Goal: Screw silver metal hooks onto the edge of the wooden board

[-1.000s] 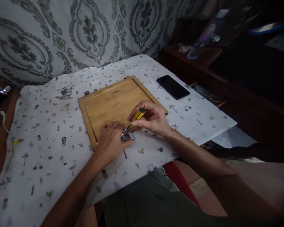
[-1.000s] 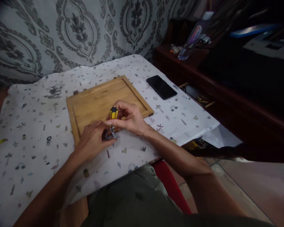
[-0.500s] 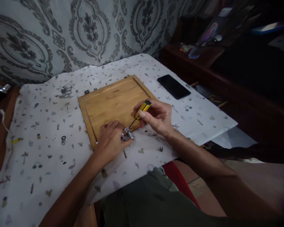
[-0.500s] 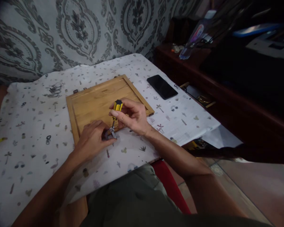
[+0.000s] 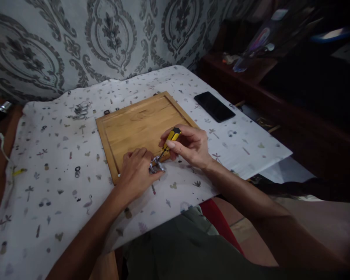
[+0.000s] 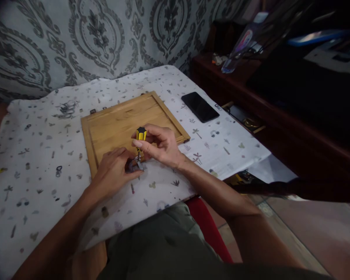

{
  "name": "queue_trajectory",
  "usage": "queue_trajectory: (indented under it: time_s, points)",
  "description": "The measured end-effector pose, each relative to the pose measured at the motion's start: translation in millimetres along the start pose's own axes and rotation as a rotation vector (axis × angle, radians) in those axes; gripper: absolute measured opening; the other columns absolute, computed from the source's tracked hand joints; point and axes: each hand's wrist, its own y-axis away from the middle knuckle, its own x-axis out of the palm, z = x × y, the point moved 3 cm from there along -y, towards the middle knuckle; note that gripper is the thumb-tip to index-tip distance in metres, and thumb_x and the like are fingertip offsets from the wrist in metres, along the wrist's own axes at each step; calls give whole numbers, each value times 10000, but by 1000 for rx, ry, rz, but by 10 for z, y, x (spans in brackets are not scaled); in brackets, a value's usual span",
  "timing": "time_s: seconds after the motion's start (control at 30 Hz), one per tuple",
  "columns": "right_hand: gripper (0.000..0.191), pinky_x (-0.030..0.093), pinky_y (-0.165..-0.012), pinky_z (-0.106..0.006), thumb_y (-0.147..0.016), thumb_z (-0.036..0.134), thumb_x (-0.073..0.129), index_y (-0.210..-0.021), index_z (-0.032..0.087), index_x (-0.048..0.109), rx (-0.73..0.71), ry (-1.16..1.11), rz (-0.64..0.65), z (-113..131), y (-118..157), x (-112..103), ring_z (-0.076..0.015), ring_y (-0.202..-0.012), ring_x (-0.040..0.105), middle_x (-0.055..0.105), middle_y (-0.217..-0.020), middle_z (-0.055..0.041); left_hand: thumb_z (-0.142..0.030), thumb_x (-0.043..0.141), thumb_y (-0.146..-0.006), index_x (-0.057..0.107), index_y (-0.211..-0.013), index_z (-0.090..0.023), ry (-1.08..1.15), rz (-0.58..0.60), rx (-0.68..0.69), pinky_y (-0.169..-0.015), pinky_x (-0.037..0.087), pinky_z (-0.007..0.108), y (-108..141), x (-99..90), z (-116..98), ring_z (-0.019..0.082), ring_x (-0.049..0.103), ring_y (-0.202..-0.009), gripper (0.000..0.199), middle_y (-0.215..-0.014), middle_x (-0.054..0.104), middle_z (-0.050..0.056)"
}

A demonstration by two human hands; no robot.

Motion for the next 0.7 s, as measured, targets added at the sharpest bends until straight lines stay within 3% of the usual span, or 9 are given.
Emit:
queue_trajectory:
  time_s: [0.53,0.7]
  points:
    - [337,510,-397,-147,-747,364,903,-762,179,621,68,-49,116,-37,-3,-12,-67,-465,622,751,-723,5,-340,747,-869,676,-998,-208,32,-3,-1,-969,479,526,6,3,7,321,644,-1058,198,-1034,700,83]
    - [293,536,-449,-150,-808,377,857,-965,155,749,55,-34,153,-16,9,-21,-66,-513,629,732,-749,1,-359,762,-867,672,-999,-198,-2,38,-8,-966,475,516,-7,-16,-11,331,638,-1089,227,-1056,703,91]
